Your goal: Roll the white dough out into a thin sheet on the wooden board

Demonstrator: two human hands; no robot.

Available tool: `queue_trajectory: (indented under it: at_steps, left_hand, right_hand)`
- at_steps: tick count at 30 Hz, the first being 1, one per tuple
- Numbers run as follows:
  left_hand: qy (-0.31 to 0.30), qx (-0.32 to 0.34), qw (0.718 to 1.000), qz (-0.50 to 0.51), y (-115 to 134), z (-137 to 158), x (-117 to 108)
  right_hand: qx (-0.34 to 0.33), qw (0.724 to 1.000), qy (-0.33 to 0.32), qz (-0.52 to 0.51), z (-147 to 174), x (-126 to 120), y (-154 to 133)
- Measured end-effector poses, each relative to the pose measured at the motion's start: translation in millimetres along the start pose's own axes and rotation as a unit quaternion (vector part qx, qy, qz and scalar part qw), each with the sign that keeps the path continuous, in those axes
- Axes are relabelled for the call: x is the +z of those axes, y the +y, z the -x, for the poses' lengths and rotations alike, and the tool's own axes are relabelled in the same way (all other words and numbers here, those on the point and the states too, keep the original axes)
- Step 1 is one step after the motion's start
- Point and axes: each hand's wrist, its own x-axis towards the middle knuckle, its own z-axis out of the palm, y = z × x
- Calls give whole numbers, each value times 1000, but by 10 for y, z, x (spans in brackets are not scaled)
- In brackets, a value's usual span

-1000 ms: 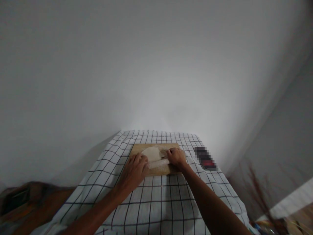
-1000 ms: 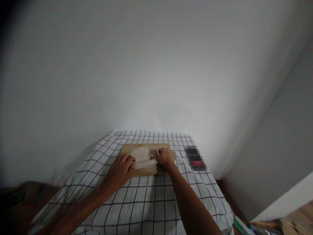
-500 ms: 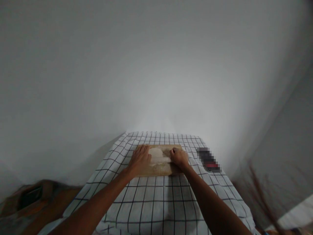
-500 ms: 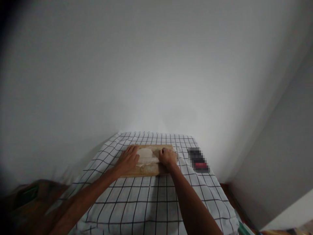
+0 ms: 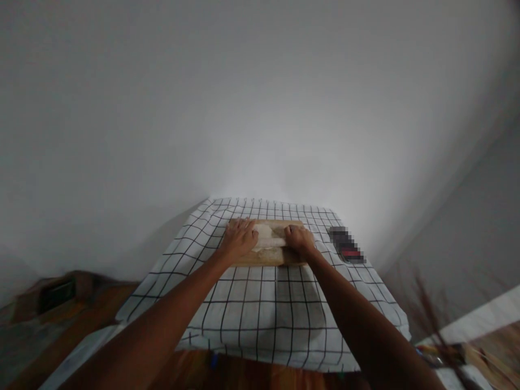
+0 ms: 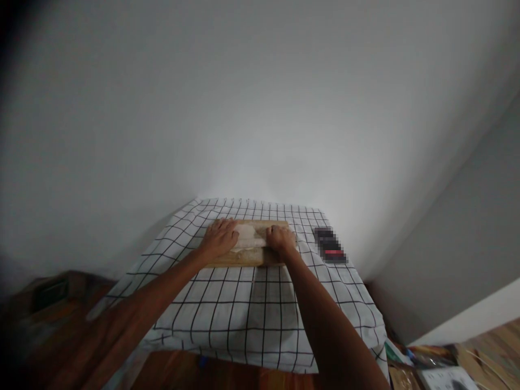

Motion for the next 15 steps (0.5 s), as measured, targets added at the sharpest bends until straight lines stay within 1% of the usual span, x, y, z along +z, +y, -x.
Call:
queue_trajectory:
  at_steps: [3,5,9,15]
  left_hand:
    - [40,0,999,16,74,99,-62]
    - [50,6,999,21,108,148,-99]
    - [46,3,999,9,146,212,-143]
    - [46,2,998,30,196,278,-193]
  right_hand:
    - [-24,999,16,25,66,13,12]
    - [-25,999,29,28,115,18,9]
    - [-12,998,66,14,188,30,-14]
    - [-30,993,109,17,251,76,-10]
